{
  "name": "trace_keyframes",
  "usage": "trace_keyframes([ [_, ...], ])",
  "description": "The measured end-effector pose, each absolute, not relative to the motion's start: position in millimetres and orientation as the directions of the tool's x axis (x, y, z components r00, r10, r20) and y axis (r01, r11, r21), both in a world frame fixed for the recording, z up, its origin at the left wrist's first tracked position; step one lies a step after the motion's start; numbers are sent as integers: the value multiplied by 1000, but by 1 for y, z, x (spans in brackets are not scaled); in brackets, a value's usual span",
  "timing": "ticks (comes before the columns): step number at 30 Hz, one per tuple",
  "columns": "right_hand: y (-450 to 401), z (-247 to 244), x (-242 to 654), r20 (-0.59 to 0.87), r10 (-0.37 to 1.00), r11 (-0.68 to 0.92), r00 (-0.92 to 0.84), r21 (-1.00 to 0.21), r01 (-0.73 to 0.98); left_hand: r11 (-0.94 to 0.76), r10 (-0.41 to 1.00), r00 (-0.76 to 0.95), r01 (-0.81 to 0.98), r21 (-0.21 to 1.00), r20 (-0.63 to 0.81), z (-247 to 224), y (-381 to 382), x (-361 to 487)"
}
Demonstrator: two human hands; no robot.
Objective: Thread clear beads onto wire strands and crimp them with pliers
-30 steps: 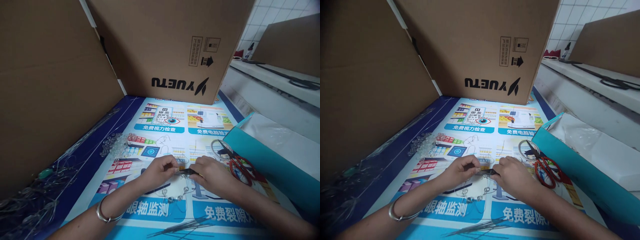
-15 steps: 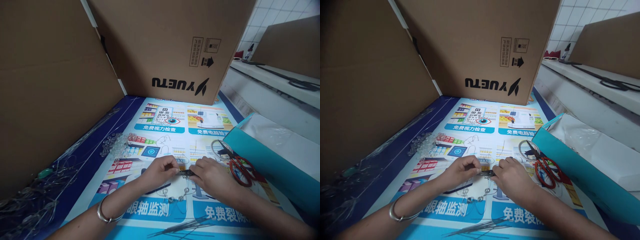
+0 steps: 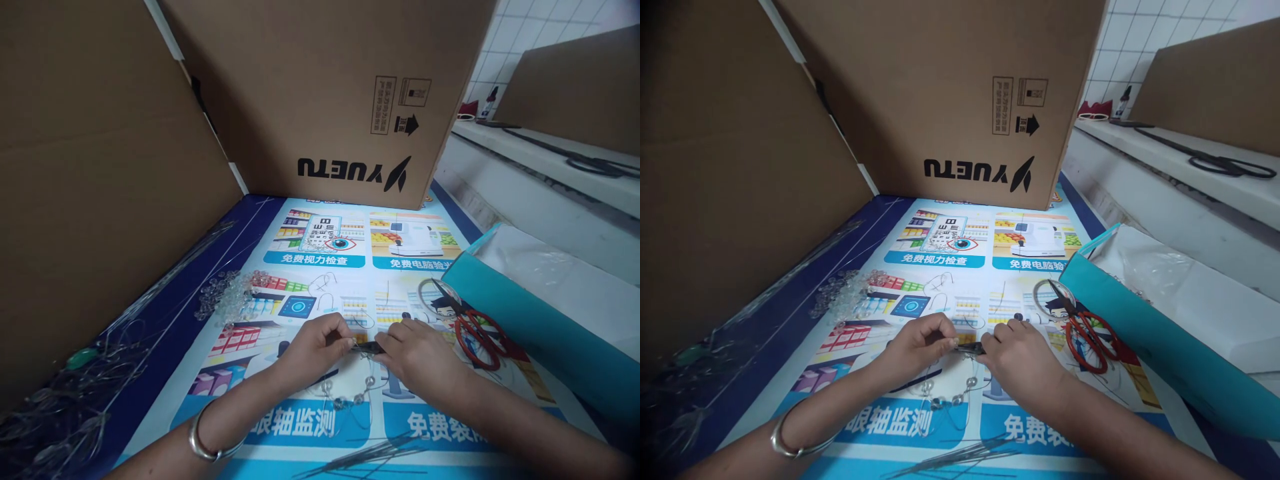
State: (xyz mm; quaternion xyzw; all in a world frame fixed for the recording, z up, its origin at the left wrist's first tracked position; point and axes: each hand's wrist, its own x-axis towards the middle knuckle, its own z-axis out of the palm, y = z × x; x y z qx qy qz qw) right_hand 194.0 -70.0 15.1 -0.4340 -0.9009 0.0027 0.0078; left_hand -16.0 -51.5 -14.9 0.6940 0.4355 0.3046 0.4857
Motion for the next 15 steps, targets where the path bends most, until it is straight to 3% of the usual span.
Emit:
trace_keyframes([
  [6,-73,14,194,41,782,621,-622,29,783,-156,907,421,348,925,-5,-12,-53,-15],
  [15,-72,16,196,35,792,610,-610,0,792,-206,892,450,349,914,29,-10,-52,-17],
])
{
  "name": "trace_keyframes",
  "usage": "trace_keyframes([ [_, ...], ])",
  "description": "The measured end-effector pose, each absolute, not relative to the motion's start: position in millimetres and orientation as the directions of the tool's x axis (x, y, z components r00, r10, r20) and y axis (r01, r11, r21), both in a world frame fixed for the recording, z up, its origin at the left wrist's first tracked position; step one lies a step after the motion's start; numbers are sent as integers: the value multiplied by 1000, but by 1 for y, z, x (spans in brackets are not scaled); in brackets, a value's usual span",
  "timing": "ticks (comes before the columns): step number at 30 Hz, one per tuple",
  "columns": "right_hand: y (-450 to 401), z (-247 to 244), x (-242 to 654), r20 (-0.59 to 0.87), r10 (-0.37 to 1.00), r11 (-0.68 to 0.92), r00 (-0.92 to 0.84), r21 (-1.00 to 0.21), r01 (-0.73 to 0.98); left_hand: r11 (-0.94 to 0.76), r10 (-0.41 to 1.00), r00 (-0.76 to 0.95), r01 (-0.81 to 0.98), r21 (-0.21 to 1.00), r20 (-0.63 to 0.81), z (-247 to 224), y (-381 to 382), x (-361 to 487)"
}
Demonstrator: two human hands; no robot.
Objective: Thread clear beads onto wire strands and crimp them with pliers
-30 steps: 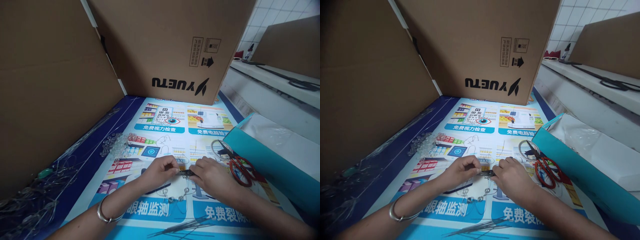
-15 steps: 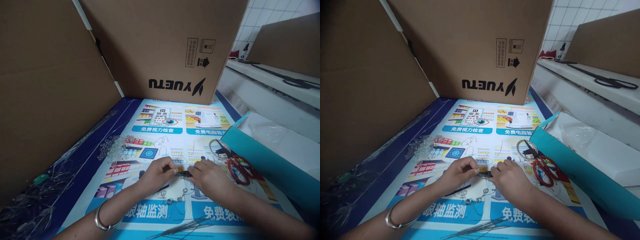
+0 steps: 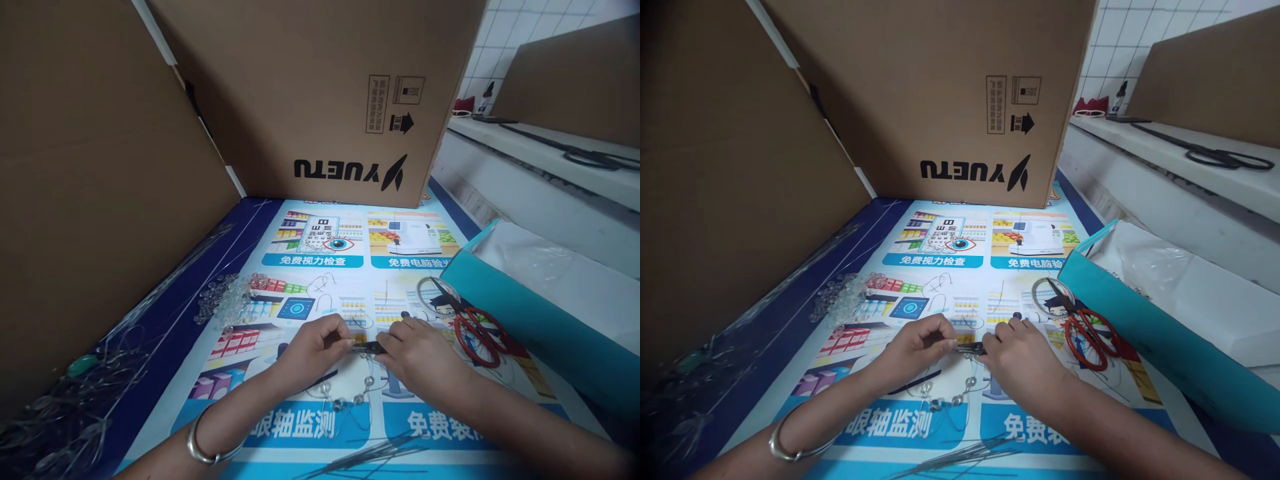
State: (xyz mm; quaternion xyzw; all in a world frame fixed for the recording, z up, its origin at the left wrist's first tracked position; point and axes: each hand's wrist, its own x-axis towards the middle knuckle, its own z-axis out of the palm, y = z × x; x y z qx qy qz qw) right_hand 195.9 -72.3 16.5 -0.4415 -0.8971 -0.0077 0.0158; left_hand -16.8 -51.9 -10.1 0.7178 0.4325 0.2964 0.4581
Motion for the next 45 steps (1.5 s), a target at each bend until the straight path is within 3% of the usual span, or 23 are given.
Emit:
trace_keyframes([
  [22,-74,16,189,23,797,604,-603,-6,797,-234,914,403,422,876,50,-17,-55,-16],
  [35,-84,9,186,76,753,627,-653,218,748,-234,931,361,484,843,51,-14,-56,-16],
  [45,-90,6,185,57,737,639,-674,270,720,-224,936,347,449,865,62,-16,-56,-14],
])
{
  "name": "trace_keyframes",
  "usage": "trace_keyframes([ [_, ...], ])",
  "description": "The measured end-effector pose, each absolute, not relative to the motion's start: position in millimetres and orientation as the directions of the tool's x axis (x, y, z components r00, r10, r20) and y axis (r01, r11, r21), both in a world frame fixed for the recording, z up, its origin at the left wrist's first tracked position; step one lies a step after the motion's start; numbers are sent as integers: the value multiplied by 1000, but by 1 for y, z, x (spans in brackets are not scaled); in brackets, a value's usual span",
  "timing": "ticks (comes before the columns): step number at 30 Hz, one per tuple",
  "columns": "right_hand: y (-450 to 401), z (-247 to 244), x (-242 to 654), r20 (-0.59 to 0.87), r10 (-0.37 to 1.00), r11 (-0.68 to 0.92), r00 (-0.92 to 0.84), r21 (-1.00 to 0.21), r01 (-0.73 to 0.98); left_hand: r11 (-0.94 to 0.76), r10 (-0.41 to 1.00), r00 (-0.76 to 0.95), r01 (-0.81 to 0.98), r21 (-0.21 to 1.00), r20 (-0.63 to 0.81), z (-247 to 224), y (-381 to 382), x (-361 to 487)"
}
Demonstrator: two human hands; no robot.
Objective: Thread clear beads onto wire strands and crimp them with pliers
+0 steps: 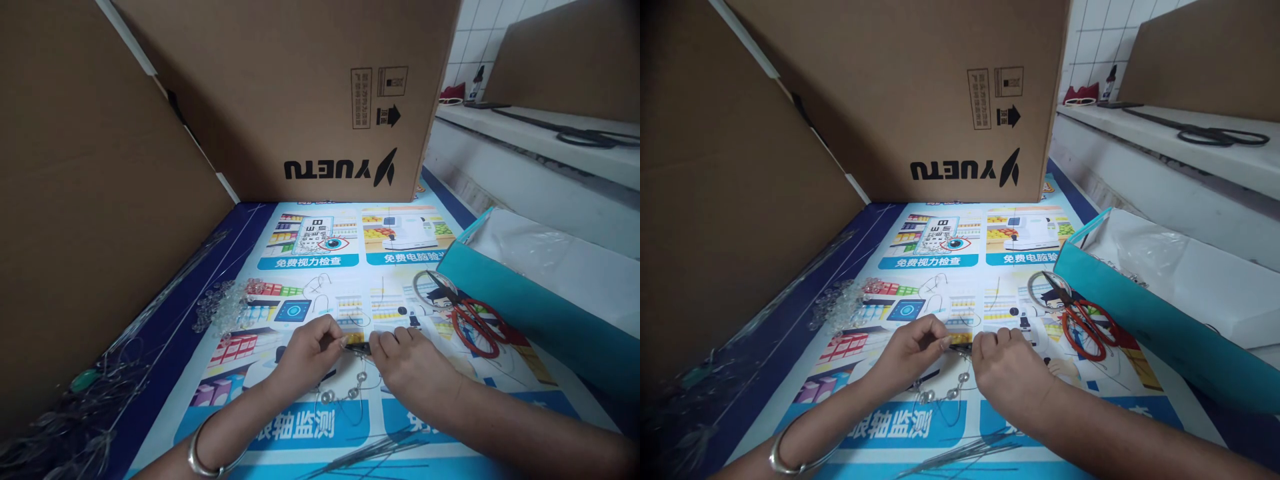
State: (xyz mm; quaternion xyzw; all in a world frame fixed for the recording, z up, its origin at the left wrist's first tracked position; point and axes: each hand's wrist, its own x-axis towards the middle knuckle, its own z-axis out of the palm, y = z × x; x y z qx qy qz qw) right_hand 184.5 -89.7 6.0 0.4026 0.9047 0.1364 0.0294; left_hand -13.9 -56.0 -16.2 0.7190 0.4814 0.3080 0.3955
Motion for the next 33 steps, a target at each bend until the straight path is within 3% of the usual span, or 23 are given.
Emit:
trace_keyframes([
  [10,-82,16,190,30,784,610,-620,152,778,-201,924,382,427,882,26,-17,-56,-15],
  [18,-80,12,192,44,792,605,-609,81,792,-306,882,463,414,857,91,-11,-55,-18],
  [23,-80,12,192,37,791,608,-611,66,791,-386,847,510,404,829,146,-4,-53,-19],
  [33,-76,13,196,19,758,650,-652,67,757,-353,837,544,447,822,64,-2,-52,-17],
])
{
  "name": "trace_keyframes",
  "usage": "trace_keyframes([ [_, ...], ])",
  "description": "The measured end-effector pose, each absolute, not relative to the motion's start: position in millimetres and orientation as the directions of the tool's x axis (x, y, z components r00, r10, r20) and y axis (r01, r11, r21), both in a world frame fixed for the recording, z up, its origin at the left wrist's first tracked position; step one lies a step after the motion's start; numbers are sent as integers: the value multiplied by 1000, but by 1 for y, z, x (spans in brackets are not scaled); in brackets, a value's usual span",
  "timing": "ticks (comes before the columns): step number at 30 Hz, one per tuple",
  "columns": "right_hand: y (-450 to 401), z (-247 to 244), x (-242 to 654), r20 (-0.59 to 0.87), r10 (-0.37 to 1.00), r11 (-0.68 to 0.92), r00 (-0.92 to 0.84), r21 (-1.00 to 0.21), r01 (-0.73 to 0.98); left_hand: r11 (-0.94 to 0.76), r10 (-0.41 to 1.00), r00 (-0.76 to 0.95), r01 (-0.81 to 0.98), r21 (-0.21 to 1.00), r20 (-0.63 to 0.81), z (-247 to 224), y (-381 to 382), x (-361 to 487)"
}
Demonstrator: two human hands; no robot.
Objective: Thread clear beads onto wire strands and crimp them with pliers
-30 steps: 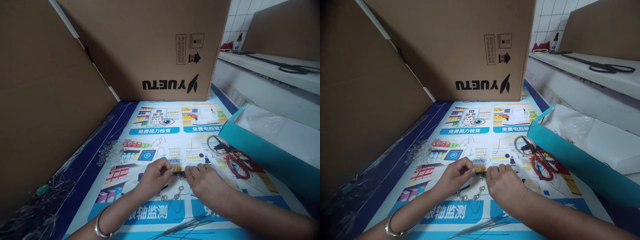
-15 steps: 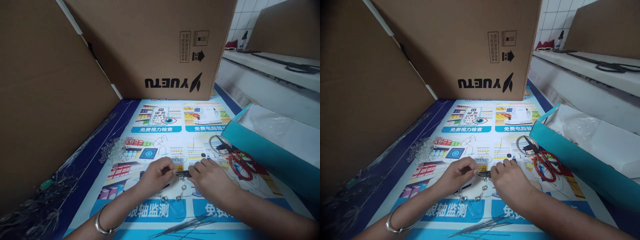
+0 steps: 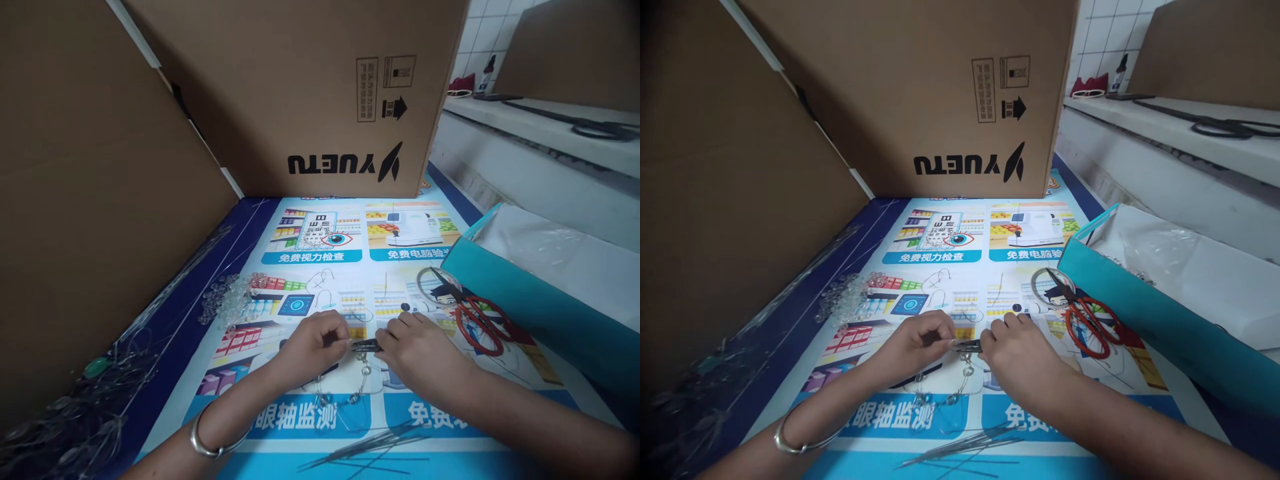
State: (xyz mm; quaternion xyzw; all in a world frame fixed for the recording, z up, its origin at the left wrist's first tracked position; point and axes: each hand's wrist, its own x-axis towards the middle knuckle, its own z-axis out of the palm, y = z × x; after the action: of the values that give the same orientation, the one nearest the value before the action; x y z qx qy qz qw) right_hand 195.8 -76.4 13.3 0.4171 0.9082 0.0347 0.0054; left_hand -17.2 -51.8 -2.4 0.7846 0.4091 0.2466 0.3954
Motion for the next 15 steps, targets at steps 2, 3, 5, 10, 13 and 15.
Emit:
trace_keyframes([
  [2,-76,13,197,22,758,650,-652,62,757,-355,836,545,460,814,57,-3,-51,-15],
  [3,-76,13,198,25,757,651,-653,56,757,-355,838,544,468,809,54,-3,-51,-13],
  [5,-76,14,199,32,761,646,-648,43,762,-350,842,537,484,802,44,-4,-50,-10],
  [10,-76,16,202,32,772,634,-634,22,773,-341,844,537,518,784,12,-4,-50,-6],
  [13,-76,17,203,28,775,631,-631,22,776,-335,848,530,528,780,5,-4,-50,-7],
  [15,-76,17,203,25,777,629,-629,24,777,-329,853,522,537,777,0,-3,-50,-7],
])
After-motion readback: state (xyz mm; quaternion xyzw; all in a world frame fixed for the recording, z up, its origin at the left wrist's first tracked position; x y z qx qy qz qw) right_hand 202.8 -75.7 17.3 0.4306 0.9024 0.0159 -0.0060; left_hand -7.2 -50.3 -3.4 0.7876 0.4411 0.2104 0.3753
